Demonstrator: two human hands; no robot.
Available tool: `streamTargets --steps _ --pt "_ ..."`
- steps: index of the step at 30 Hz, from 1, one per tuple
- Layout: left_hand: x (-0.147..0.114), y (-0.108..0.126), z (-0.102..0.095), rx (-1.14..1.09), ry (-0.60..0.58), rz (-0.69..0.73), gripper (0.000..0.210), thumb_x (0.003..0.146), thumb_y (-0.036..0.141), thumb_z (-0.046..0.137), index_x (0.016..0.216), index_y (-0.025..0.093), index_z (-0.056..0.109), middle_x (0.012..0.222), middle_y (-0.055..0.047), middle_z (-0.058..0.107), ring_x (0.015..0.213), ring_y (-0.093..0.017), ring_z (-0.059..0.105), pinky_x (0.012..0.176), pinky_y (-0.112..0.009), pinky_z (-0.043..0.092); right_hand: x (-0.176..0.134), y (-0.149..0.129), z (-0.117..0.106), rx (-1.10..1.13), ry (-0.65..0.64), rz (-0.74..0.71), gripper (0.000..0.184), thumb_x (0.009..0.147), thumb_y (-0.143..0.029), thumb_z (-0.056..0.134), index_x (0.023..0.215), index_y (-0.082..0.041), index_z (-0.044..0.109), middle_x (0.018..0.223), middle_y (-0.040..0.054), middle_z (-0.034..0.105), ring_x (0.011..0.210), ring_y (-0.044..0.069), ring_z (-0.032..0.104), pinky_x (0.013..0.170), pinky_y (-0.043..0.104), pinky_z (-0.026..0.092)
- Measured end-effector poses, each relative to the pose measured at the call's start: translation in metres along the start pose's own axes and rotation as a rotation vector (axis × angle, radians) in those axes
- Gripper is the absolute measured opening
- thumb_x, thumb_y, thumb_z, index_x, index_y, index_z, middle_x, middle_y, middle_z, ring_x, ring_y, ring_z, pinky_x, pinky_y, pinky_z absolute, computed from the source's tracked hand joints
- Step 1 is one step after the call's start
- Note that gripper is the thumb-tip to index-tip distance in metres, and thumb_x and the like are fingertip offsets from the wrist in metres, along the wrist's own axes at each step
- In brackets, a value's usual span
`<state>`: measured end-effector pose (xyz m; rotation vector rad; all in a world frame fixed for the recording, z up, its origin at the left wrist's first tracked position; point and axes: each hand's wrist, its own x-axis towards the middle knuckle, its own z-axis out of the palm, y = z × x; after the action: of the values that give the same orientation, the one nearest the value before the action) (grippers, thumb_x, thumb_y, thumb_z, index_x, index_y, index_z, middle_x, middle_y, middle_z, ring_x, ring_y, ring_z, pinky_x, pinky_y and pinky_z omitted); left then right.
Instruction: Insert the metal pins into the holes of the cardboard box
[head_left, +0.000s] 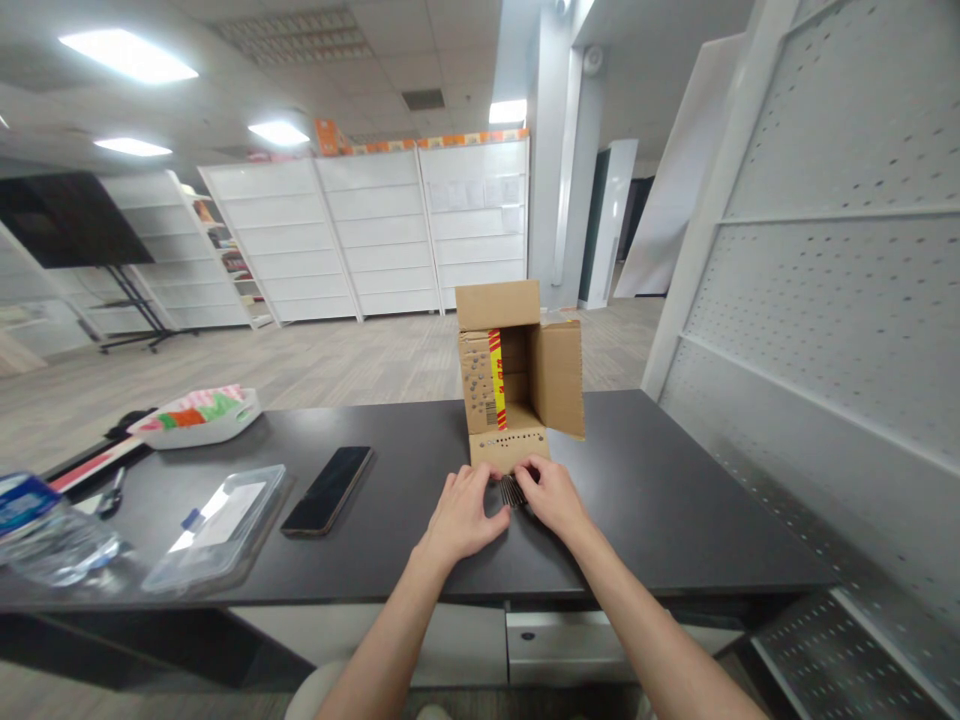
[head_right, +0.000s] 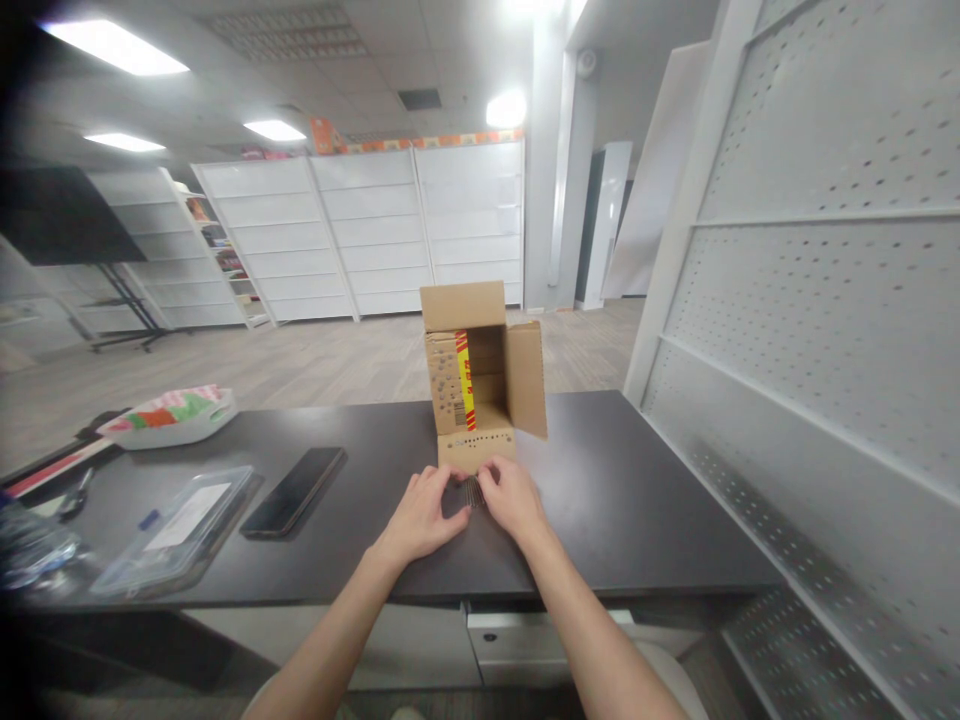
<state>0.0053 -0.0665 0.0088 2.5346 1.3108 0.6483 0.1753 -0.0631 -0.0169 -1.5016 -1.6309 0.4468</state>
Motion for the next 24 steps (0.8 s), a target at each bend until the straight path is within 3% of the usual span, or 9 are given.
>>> streamTargets --steps 24 --pt "0.0007 -0.0037 0.0029 0.019 0.020 0.084 0.025 0.081 0.033 0.054 0.104 0.025 0.060 0.105 -0.003 0.063 0.098 -0.020 0.051 0.083 -0.034 0.036 0.0004 0.0006 0.0010 -0.002 0.006 0.002 0.022 0.084 -0.028 0.044 0.074 -0.019 0.062 0.074 0.0016 0.066 0.068 0.015 0.058 0.064 0.024 0.039"
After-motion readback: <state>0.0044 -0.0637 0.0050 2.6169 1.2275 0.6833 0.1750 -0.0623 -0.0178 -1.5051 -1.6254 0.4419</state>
